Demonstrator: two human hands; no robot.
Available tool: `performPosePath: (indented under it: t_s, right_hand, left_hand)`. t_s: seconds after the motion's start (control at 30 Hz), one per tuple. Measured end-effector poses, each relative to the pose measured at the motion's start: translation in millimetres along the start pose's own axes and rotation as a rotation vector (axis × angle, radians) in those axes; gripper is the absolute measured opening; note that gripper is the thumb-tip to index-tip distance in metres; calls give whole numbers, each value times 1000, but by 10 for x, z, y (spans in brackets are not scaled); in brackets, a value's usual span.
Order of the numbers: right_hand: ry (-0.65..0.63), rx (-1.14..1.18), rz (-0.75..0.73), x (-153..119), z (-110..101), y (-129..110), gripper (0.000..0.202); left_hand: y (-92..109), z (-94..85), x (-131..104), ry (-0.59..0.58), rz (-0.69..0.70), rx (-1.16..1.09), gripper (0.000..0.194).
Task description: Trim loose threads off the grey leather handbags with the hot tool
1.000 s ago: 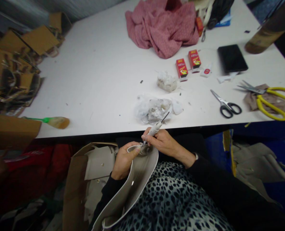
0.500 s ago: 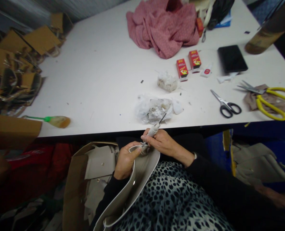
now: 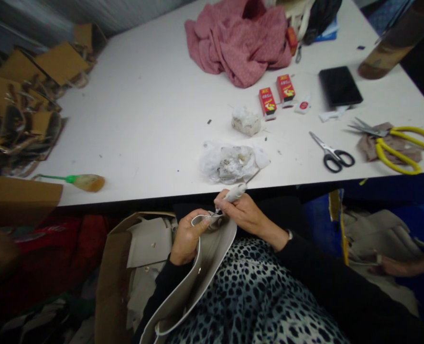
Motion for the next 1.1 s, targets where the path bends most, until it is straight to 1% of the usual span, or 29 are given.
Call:
performPosePath:
  t_s: [0.07, 0.1, 0.17, 0.23, 0.33, 0.47, 0.6, 0.63, 0.73, 0.77, 0.8, 0.97, 1.1]
  right_hand:
    - [103, 96, -13, -85, -109, -40, 27]
    - [123, 130, -18, -124, -148, -56, 24]
    - [115, 169, -7, -191, -183, -66, 23]
    - [108, 177, 32, -250, -180, -45, 26]
    - [164, 180, 67, -325, -153, -12, 27]
    - [241, 194, 57, -408, -124, -30, 28]
    - [305, 203, 41, -501, -160, -74, 28]
    - [321, 200, 34, -529, -174, -85, 28]
    - [364, 183, -1, -625, -208, -121, 27]
    - [376, 175, -15, -659, -215, -135, 26]
    - [386, 167, -27, -692, -219, -150, 26]
    - [427, 143, -56, -832, -232, -220, 26]
    - [442, 132, -68, -900, -240, -259, 29]
  left_hand:
    - [-17, -27, -8, 20, -1, -17, 23]
    - [-26, -33, -13, 27, 0, -28, 24]
    - [-39, -31, -23, 31, 8, -41, 25]
    - [-44, -21, -36, 35, 15, -31, 24]
    - [-23, 0, -62, 37, 38, 23, 23]
    - [23, 40, -95, 20, 105, 96, 19]
    - [35, 71, -104, 17, 133, 102, 22]
    - [42, 82, -104, 3, 142, 103, 28]
    - [72, 120, -107, -53, 176, 120, 62]
    - [81, 128, -109, -65, 184, 128, 69]
    - [89, 132, -112, -70, 190, 134, 71]
    - [123, 164, -140, -93, 198, 143, 51]
    - [170, 203, -170, -113, 205, 194, 26]
Point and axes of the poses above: each hand's wrist, its own x-axis towards the middle knuckle, its own z-axis out of the palm, y = z × x, the point moved 5 cm from there along x, towards the middle knuckle, and after that the axes turned 1 degree about z, right-handed, at the moved point
